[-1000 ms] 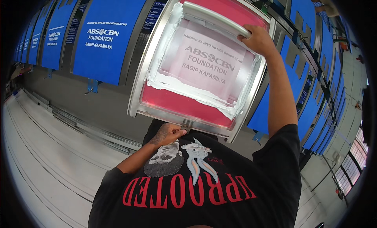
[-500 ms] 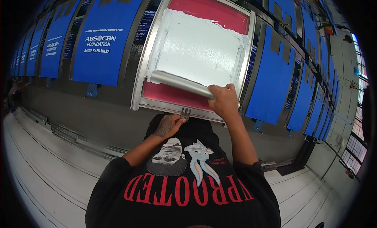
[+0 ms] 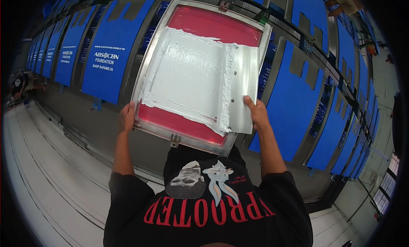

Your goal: Using a squeegee to apply ink to a screen during screen printing.

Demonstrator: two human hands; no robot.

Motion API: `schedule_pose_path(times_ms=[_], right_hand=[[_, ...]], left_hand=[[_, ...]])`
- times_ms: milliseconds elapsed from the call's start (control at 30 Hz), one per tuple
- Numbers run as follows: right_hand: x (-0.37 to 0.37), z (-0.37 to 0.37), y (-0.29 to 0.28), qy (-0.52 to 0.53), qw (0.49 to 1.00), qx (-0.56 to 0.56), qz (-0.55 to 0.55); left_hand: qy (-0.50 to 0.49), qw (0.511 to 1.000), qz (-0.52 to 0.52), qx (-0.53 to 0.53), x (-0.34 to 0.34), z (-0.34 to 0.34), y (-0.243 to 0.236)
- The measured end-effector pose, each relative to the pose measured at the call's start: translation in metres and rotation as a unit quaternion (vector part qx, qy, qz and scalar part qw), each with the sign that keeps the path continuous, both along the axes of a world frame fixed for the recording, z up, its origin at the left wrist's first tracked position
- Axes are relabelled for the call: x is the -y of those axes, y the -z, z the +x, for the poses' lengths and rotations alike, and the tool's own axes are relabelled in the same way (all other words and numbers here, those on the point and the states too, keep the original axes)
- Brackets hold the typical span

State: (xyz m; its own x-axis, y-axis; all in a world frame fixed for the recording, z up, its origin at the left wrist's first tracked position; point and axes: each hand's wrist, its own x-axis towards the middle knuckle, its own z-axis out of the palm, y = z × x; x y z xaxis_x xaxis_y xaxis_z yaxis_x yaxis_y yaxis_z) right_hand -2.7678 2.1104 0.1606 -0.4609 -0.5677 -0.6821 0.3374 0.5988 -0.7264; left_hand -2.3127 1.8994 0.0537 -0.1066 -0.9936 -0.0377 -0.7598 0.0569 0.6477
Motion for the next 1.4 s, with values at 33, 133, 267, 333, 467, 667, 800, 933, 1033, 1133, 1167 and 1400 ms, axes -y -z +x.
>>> schedule_pose_path(times_ms=[33,133,267,333,467,667,800,933,1033,1133,1167,1400], right_hand=[[-0.002,0.000,0.003,0.005,1.000,0.004,-0.002],[-0.015,-0.004,-0.007,0.022,1.000,0.002,-0.009],[-0.061,-0.012,-0.033,0.089,0.995,-0.039,0.009],[-0.105,-0.031,-0.036,0.134,0.989,-0.059,-0.015],[-0.207,-0.076,-0.048,0.168,0.972,-0.163,-0.021],[-0.276,-0.118,-0.068,0.227,0.958,-0.173,-0.038],[-0.303,-0.164,-0.048,0.248,0.955,-0.160,-0.036],[-0.298,-0.188,-0.051,0.239,0.963,-0.120,-0.023],[-0.300,-0.209,-0.058,0.220,0.970,-0.101,-0.029],[-0.301,-0.225,-0.059,0.208,0.974,-0.091,-0.025],[-0.304,-0.230,-0.054,0.207,0.974,-0.089,-0.025],[-0.310,-0.256,-0.038,0.159,0.986,-0.051,-0.033]], left_hand=[[-0.013,0.983,0.178,-0.054,-0.002,-0.003,-0.005],[-0.028,0.986,0.158,0.043,-0.024,-0.005,-0.027],[-0.011,0.993,0.110,0.031,-0.089,-0.023,-0.045],[-0.004,0.993,0.096,-0.066,-0.121,-0.058,-0.057],[0.065,0.973,0.185,-0.119,-0.168,-0.124,-0.067],[0.119,0.956,0.223,-0.147,-0.213,-0.197,-0.081],[0.121,0.965,0.211,-0.095,-0.241,-0.227,-0.077],[0.093,0.966,0.210,-0.116,-0.269,-0.237,-0.060],[0.074,0.970,0.207,-0.105,-0.285,-0.253,-0.071],[0.068,0.970,0.207,-0.104,-0.300,-0.266,-0.072],[0.074,0.971,0.197,-0.113,-0.304,-0.270,-0.072],[0.093,0.975,0.153,-0.128,-0.323,-0.281,-0.060]])
